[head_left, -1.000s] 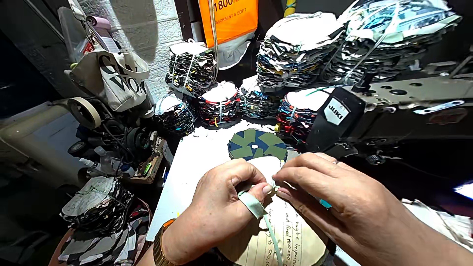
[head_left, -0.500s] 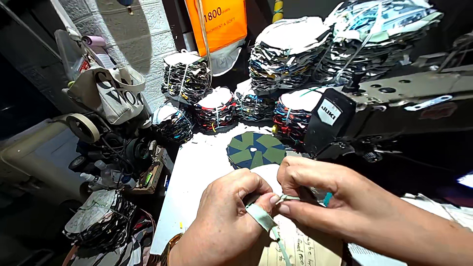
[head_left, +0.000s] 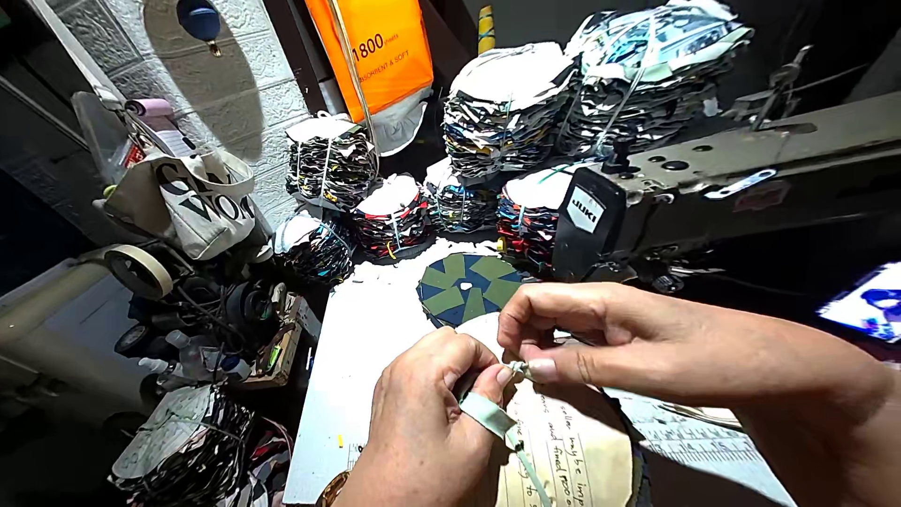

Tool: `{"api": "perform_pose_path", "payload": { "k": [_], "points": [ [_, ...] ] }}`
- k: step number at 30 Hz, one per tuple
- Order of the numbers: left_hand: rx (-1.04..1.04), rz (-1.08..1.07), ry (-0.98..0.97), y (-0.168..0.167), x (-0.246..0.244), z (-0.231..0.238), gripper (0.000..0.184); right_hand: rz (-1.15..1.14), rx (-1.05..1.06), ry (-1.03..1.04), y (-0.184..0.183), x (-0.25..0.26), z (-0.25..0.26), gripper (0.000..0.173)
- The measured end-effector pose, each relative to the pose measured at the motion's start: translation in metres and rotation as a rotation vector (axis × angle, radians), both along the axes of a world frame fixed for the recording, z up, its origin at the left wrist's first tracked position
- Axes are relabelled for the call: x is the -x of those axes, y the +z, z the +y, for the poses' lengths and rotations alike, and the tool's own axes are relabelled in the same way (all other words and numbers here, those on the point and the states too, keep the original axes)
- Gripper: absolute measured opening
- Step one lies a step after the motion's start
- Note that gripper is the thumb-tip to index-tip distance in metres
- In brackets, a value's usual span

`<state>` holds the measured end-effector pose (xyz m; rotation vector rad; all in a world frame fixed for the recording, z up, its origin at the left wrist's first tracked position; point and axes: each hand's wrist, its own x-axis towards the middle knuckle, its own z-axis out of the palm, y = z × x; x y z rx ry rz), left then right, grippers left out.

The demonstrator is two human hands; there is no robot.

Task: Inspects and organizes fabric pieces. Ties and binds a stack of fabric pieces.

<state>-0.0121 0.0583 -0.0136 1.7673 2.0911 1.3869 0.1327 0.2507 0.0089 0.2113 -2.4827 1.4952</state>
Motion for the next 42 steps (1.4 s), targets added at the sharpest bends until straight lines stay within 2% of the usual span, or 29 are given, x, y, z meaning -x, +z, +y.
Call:
{"api": "perform_pose_path", "payload": {
  "k": [3,7,10,21,28,30,32,34,36,39,42],
  "points": [
    [0.001,0.006,-0.004,0.0,-0.001,0.0,0.02,-0.008,-0.094,-0.025,0.003,-0.001,-0.005,0.018],
    [0.005,0.018,0.001,0.001,-0.001,0.0,0.02,0.046,-0.185,-0.041,0.004,0.0,-0.005,0.002],
    [-0.003,0.004,0.007,0.0,-0.001,0.0,0.019,0.071,-0.266,-0.036,0.005,0.001,-0.002,0.01],
    [-0.038,0.06,-0.001,-0.003,-0.004,0.0,0.022,-0.014,-0.232,0.029,0.007,0.002,0.002,0.02],
    [-0.045,0.043,0.024,-0.004,-0.003,0.001,0.021,0.063,-0.261,-0.114,0.006,-0.004,0.002,0.002],
    [-0.051,0.043,0.02,-0.004,-0.002,0.001,0.021,0.209,-0.375,-0.167,0.002,-0.007,-0.001,0.006],
    [-0.057,0.047,0.023,-0.004,-0.003,0.001,0.021,0.371,-0.615,-0.268,0.001,-0.011,-0.01,0.011],
    [-0.056,0.053,0.026,-0.004,-0.003,0.001,0.02,0.455,-0.84,-0.387,0.0,-0.016,-0.021,0.019],
    [-0.051,0.06,0.022,-0.004,-0.004,0.0,0.022,0.483,-0.925,-0.423,-0.002,-0.02,-0.027,0.022],
    [-0.068,0.066,0.0,-0.004,-0.006,-0.001,0.022,0.401,-0.78,-0.322,0.002,-0.03,-0.026,0.017],
    [-0.074,0.061,0.007,-0.005,-0.006,-0.002,0.019,0.15,-0.403,-0.166,0.019,-0.048,-0.022,0.015]
  ]
}}
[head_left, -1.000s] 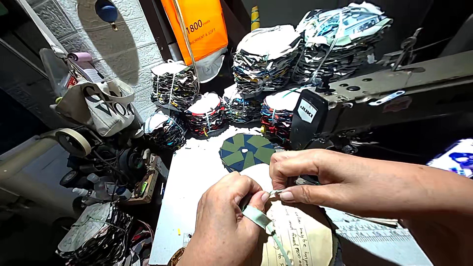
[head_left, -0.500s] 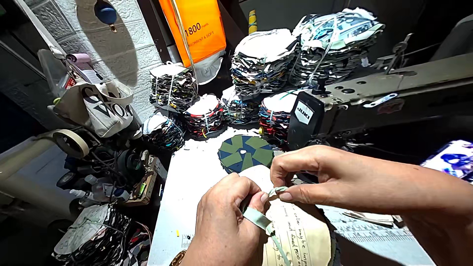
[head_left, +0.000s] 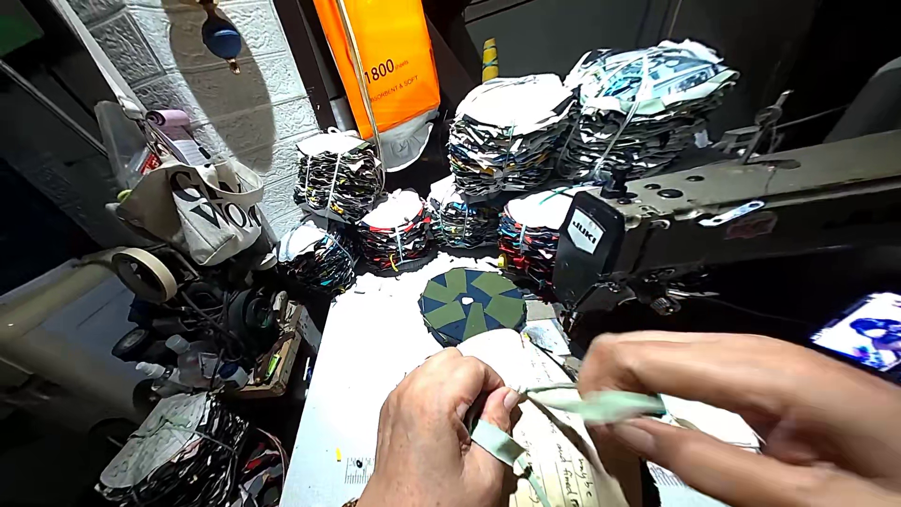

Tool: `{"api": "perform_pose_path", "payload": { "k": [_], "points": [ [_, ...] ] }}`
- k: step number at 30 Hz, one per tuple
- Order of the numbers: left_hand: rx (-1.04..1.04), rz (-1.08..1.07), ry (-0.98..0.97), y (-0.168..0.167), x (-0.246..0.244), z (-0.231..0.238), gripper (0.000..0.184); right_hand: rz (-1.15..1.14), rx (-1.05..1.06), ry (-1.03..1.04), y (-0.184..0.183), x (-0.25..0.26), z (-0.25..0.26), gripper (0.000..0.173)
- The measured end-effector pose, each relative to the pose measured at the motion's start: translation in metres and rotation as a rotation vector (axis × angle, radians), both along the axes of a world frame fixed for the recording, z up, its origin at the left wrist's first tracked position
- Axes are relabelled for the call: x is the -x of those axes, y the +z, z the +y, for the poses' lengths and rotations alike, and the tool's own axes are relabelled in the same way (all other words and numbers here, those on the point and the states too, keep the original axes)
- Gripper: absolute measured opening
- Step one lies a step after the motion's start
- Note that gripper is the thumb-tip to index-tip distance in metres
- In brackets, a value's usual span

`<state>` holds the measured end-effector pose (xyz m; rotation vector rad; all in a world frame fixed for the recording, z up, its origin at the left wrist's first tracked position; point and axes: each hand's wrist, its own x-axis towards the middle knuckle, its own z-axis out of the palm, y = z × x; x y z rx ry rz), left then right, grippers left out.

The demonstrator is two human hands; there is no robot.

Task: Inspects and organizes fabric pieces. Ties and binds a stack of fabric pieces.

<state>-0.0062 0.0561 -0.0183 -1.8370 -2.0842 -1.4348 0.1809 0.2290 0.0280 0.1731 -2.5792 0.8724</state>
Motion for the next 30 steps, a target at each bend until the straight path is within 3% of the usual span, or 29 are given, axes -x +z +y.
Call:
{"api": "perform_pose_path", "payload": {
  "k": [2,6,11,16,19,23,26,28,30],
  "points": [
    [0.007,-0.001,0.007,0.0,0.002,0.0,0.018,-0.1,0.14,0.033,0.009,-0.008,0.004,0.019],
    [0.024,0.003,0.007,0.001,-0.002,-0.002,0.02,0.076,-0.075,-0.095,-0.015,-0.006,0.02,0.021],
    [0.027,0.012,0.019,0.002,-0.002,-0.001,0.021,0.084,-0.09,0.015,-0.022,0.002,-0.007,0.029],
    [0.033,0.02,0.017,0.003,-0.003,-0.002,0.021,0.203,-0.202,-0.065,-0.031,0.006,-0.02,0.012],
    [0.018,0.018,0.013,0.003,-0.004,-0.002,0.02,0.312,0.022,0.028,-0.037,0.012,-0.006,0.013],
    [0.009,0.017,0.006,0.002,-0.004,-0.001,0.02,0.41,0.69,0.1,-0.036,0.031,-0.001,0.02],
    [-0.01,0.026,-0.002,0.001,-0.004,-0.001,0.02,0.34,1.126,0.266,-0.034,0.047,-0.008,0.014],
    [-0.026,0.024,-0.018,0.001,-0.002,-0.002,0.02,0.313,1.082,0.269,-0.037,0.055,-0.008,0.012],
    [-0.039,0.012,-0.06,0.001,0.003,-0.004,0.02,0.268,0.882,0.23,-0.042,0.059,-0.004,0.015]
  ]
}}
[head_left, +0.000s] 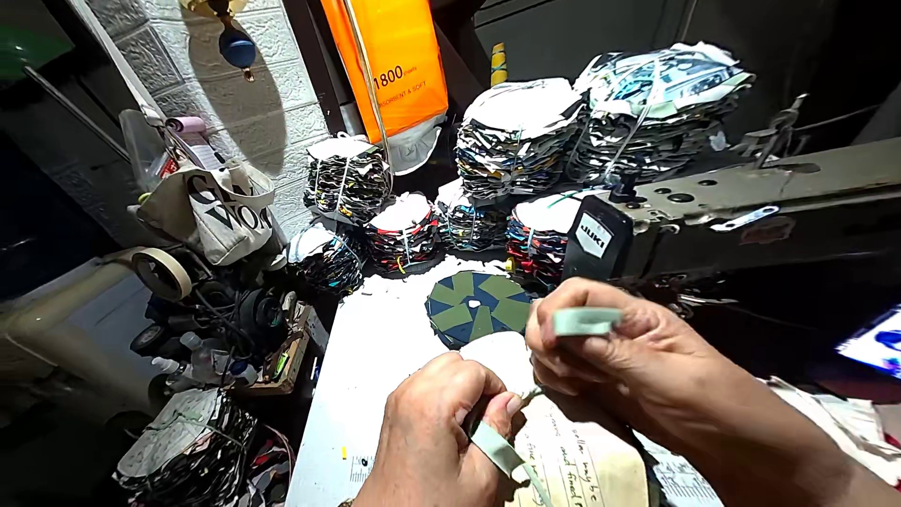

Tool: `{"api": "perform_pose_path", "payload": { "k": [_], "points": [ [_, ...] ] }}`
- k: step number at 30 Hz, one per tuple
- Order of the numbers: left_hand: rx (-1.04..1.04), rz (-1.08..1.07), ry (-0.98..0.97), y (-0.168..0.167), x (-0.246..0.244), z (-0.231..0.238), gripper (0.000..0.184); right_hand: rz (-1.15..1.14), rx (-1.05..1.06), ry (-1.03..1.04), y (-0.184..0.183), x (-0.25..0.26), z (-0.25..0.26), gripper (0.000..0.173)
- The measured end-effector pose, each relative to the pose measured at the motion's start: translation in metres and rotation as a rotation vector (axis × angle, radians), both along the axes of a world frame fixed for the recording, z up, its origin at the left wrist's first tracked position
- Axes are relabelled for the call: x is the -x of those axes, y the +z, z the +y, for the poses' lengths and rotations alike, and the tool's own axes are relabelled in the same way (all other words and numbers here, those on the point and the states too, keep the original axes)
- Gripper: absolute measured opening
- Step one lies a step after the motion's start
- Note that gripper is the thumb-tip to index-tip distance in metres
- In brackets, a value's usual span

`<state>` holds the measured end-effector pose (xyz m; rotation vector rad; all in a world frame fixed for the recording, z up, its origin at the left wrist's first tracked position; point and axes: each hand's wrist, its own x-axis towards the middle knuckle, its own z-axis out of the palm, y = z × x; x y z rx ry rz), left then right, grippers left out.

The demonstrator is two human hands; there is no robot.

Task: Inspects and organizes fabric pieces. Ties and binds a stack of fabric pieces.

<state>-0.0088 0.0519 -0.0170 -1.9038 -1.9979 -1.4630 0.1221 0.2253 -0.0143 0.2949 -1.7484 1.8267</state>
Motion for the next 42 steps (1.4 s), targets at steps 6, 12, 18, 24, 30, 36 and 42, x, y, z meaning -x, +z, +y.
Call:
{"api": "perform_pose_path", "payload": {
  "k": [6,12,18,24,30,36,42],
  "points": [
    [0.008,0.046,-0.035,0.008,0.02,-0.017,0.022,-0.055,-0.274,-0.096,0.001,-0.004,0.006,0.021],
    [-0.081,-0.189,-0.097,0.0,0.024,-0.017,0.017,-0.089,-0.213,-0.121,0.011,-0.007,0.008,0.018],
    [-0.138,-0.221,-0.092,-0.008,0.014,-0.008,0.018,0.084,-0.057,-0.02,0.027,0.008,0.003,0.014],
    [-0.1,-0.281,-0.084,-0.009,0.023,-0.017,0.018,-0.041,-0.067,0.175,0.003,0.014,0.019,0.019],
    [-0.078,-0.163,0.035,-0.017,0.038,-0.029,0.02,-0.08,-0.064,0.144,0.0,0.004,0.027,0.018],
    [-0.059,-0.132,0.058,-0.035,0.044,-0.05,0.021,-0.146,-0.034,0.068,-0.013,0.0,0.034,0.018],
    [-0.152,-0.055,0.086,-0.017,0.037,-0.046,0.021,-0.179,-0.243,-0.181,0.001,0.003,0.025,0.019]
  ]
}}
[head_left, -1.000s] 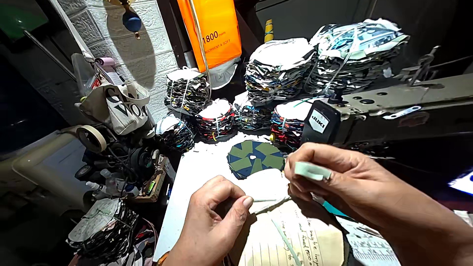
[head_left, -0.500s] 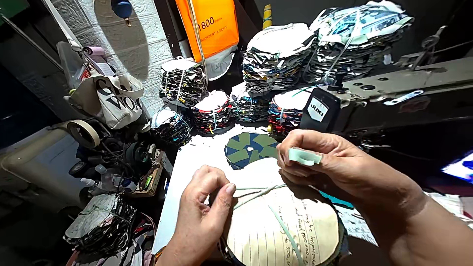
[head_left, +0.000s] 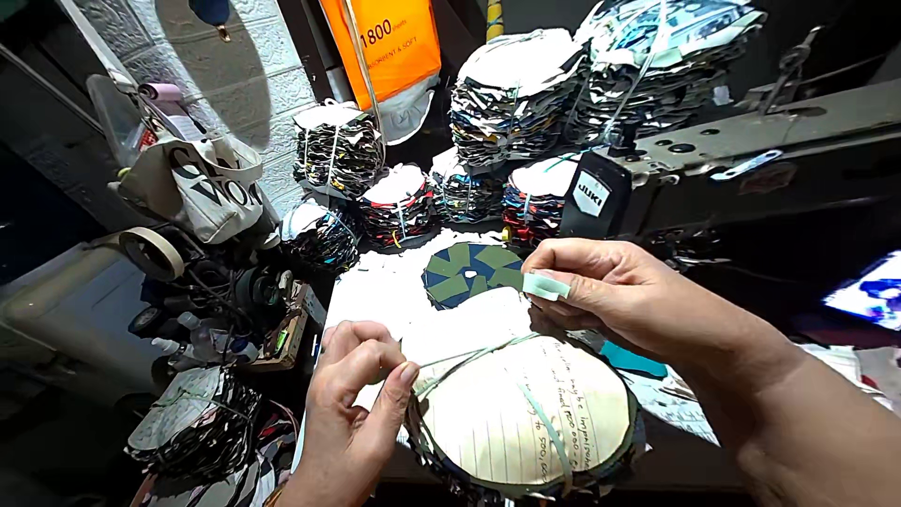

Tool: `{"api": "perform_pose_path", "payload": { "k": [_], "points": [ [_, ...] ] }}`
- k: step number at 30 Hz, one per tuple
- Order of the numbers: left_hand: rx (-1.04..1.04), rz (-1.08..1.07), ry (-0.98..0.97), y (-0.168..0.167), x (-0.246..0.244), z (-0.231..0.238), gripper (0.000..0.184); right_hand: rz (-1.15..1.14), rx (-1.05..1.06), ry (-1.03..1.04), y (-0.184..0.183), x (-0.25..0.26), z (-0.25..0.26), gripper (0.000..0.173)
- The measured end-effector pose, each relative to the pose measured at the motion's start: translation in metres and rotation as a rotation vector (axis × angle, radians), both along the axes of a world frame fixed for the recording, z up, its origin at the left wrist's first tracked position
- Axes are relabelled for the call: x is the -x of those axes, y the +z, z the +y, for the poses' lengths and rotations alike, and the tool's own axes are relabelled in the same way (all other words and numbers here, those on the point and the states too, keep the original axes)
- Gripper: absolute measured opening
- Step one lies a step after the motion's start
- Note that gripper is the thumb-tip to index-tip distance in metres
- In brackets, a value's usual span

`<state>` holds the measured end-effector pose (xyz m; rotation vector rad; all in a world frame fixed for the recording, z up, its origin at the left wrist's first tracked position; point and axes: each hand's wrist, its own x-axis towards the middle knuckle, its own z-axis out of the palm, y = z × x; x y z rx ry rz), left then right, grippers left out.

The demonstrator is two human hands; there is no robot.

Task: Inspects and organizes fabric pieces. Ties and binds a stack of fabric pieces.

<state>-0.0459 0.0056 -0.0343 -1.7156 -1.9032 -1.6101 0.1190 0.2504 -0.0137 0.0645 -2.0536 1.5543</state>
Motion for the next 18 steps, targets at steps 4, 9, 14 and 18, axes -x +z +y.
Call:
{"api": "perform_pose_path", "payload": {
  "k": [4,9,14,18],
  "points": [
    [-0.033,-0.211,-0.267,0.018,0.001,0.015,0.028,-0.009,-0.308,-0.169,0.007,0.005,-0.018,0.02],
    [-0.046,-0.552,-0.712,0.027,-0.009,0.034,0.021,-0.065,-0.314,-0.193,0.006,0.01,-0.019,0.022],
    [0.037,-0.444,-0.59,0.029,-0.011,0.037,0.02,-0.064,-0.214,-0.153,0.007,0.009,-0.012,0.023],
    [0.092,-0.274,-0.468,0.032,-0.015,0.032,0.022,-0.009,-0.288,-0.201,0.004,0.012,-0.014,0.021]
  ]
}}
